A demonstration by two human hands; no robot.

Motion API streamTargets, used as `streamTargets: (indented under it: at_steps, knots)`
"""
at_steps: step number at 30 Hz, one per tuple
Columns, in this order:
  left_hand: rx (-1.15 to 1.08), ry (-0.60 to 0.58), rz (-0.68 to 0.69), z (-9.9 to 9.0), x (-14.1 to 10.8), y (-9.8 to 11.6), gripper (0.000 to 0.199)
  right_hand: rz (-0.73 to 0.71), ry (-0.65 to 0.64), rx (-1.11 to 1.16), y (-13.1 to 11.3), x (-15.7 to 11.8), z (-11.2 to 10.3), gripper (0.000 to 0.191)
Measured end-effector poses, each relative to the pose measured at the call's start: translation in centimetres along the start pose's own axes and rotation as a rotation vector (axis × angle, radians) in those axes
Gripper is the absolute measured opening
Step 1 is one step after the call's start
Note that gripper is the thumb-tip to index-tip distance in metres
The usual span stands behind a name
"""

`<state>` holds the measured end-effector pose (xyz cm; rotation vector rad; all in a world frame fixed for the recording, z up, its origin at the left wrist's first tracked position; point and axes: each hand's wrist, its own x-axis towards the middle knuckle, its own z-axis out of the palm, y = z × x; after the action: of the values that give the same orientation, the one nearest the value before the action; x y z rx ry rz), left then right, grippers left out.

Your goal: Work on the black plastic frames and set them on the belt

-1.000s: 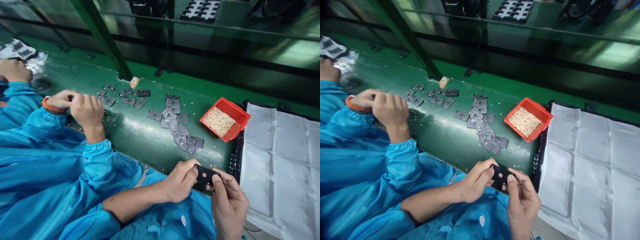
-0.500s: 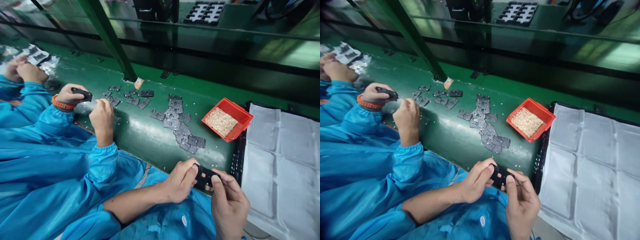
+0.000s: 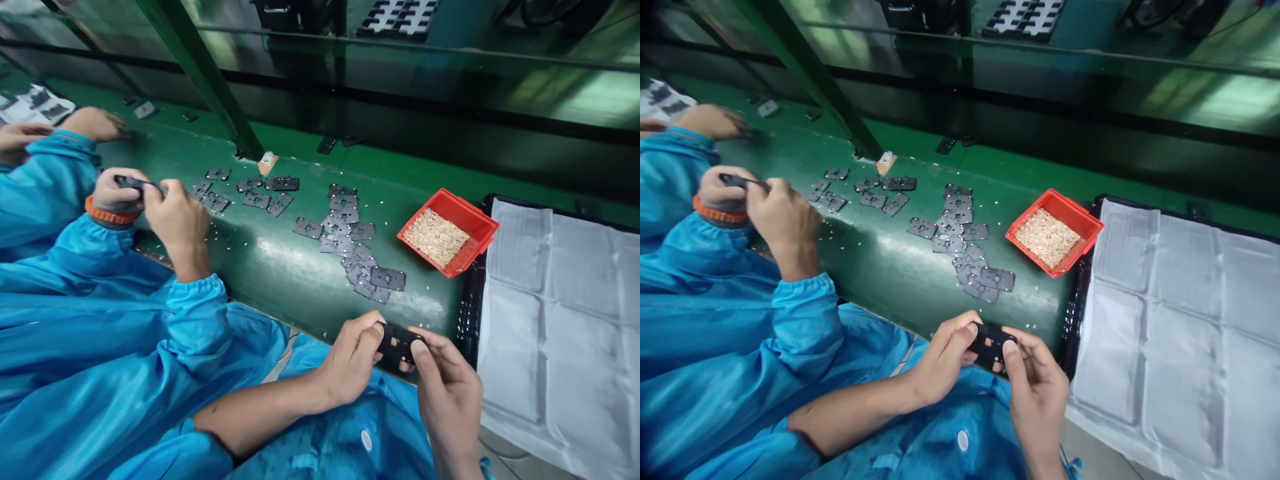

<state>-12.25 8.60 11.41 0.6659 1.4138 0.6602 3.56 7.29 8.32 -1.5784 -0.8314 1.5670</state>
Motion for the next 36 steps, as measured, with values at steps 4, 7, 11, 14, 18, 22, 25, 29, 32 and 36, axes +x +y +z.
streamTargets:
  at_steps: [4,7,11,14,18,22,25,29,32,36]
  knots:
    - [0.290,-0.102,0.143,-1.5,-0.1,0.0,0.031,0.075,-0.008,0.037,0.7,1.0,0.2,0.026]
    - [0.411,-0.097,0.219,-2.8,0.1,-0.1,0.021,0.036,0.022,-0.025,0.9,1.5,0.9,0.027]
    - [0.394,-0.037,0.176,-4.5,0.5,0.2,0.012,-0.019,-0.011,-0.092,0.5,2.4,2.2,0.029]
    - [0.471,-0.002,0.217,-5.8,1.7,0.7,0.011,-0.131,-0.060,-0.263,-0.3,4.0,3.1,0.028]
    - [0.728,0.046,0.311,-6.7,4.2,1.4,0.011,-0.452,-0.054,-0.666,-0.9,6.9,3.8,0.030]
    - [1.055,0.151,0.263,-6.6,5.8,1.8,0.027,-0.553,-0.126,-0.911,-0.3,9.3,4.0,0.036]
    - [1.105,0.184,0.230,-6.5,6.0,1.7,0.038,-0.539,-0.187,-0.918,0.2,10.0,4.0,0.035]
    - [1.086,0.208,0.280,-7.1,5.9,0.8,0.058,-0.541,-0.284,-0.874,0.0,10.2,4.4,0.035]
    - [1.077,0.148,0.382,-8.0,5.8,-0.2,0.062,-0.566,-0.394,-0.839,-0.8,10.0,5.1,0.037]
    - [1.032,0.105,0.463,-9.1,5.1,-1.6,0.057,-0.604,-0.517,-0.903,-2.6,8.9,5.7,0.041]
